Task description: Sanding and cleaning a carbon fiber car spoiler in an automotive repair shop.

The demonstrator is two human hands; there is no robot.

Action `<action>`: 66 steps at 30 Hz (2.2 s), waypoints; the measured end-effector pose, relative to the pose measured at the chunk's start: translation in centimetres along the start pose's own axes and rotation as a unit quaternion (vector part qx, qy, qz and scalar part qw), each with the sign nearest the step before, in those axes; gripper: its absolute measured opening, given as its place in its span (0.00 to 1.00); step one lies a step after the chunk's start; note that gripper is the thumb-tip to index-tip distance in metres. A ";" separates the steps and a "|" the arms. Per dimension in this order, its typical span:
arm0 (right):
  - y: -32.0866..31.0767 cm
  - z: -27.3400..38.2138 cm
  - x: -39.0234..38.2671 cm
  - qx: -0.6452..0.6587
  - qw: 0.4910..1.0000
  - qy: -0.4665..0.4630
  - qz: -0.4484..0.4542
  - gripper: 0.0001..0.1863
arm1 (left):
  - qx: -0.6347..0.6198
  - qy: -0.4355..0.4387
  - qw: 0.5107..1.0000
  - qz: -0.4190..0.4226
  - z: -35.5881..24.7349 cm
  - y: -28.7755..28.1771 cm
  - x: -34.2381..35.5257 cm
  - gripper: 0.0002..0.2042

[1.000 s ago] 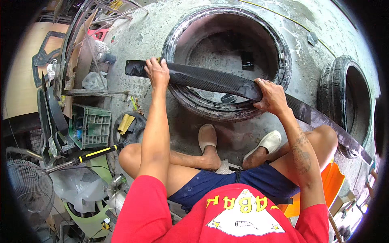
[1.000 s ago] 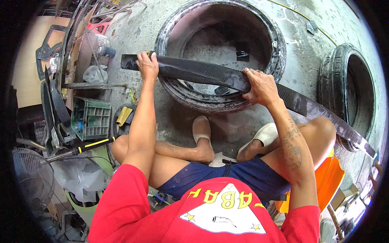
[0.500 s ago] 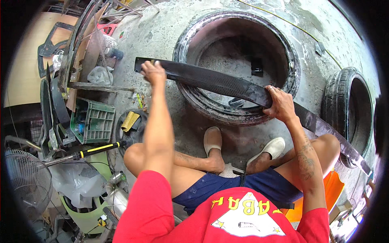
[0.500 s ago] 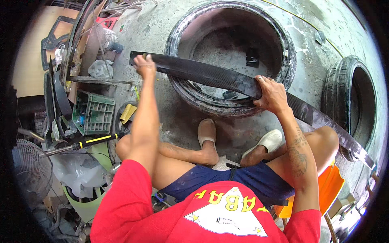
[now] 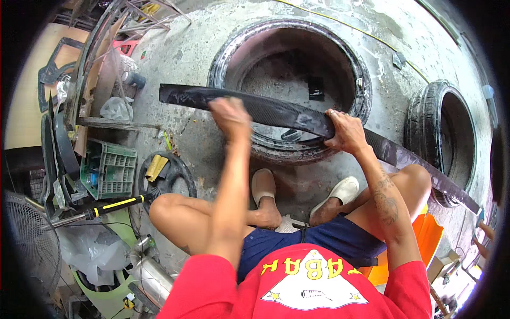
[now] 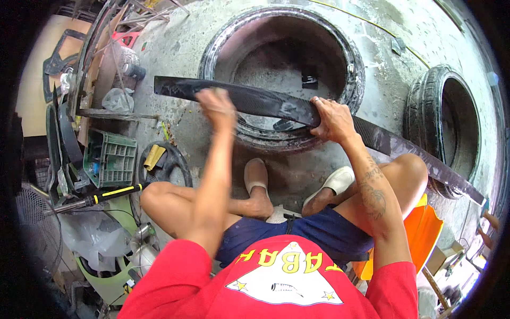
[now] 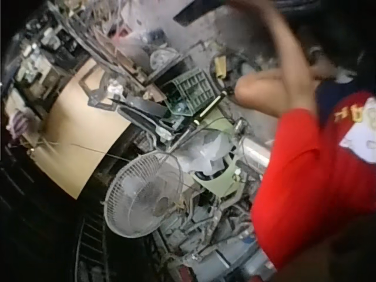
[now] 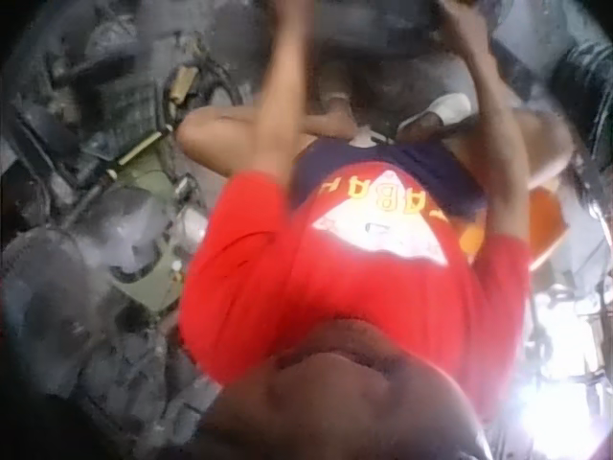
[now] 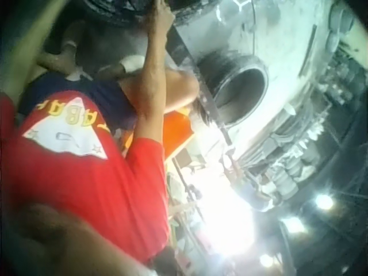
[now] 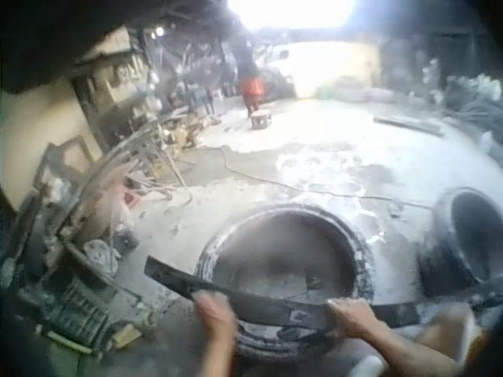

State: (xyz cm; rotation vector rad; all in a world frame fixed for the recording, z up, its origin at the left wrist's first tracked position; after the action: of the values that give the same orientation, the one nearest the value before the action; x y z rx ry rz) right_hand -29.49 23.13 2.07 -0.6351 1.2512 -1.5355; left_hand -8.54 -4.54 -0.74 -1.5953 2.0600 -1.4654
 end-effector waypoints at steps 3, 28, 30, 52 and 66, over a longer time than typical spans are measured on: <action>0.7 -2.0 -1.3 -0.006 1.000 0.010 -0.005 0.50 | -0.049 0.098 0.983 0.144 -14.6 3.7 -11.1 0.12; -5.5 -0.8 2.0 0.168 0.981 -0.010 0.102 0.46 | 0.002 0.160 0.986 0.044 -6.8 -5.7 1.8 0.16; -3.5 -0.6 3.3 0.154 0.982 -0.014 0.109 0.50 | 0.015 0.134 0.990 0.030 -4.1 -4.4 1.4 0.18; 0.0 0.5 -2.6 -0.061 0.992 0.050 -0.100 0.28 | 0.134 0.106 0.979 0.115 -8.6 -2.8 -0.1 0.10; 1.6 0.0 -2.9 -0.095 0.985 0.083 -0.121 0.24 | 0.089 0.082 0.969 0.214 -12.2 0.6 -2.2 0.12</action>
State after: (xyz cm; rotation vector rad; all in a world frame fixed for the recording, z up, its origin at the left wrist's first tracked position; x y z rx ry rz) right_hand -27.83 25.84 1.12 -0.8204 1.5038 -1.7086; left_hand -15.62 4.36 4.14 -0.9142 2.1117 -1.5987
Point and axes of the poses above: each hand's wrist, its own x-axis towards the middle knuckle, its own y-axis out of the palm, z = x × y, the point moved 3 cm from there along x, towards the middle knuckle, and after that the axes turned 7 degrees about z, right-handed, at the moved point
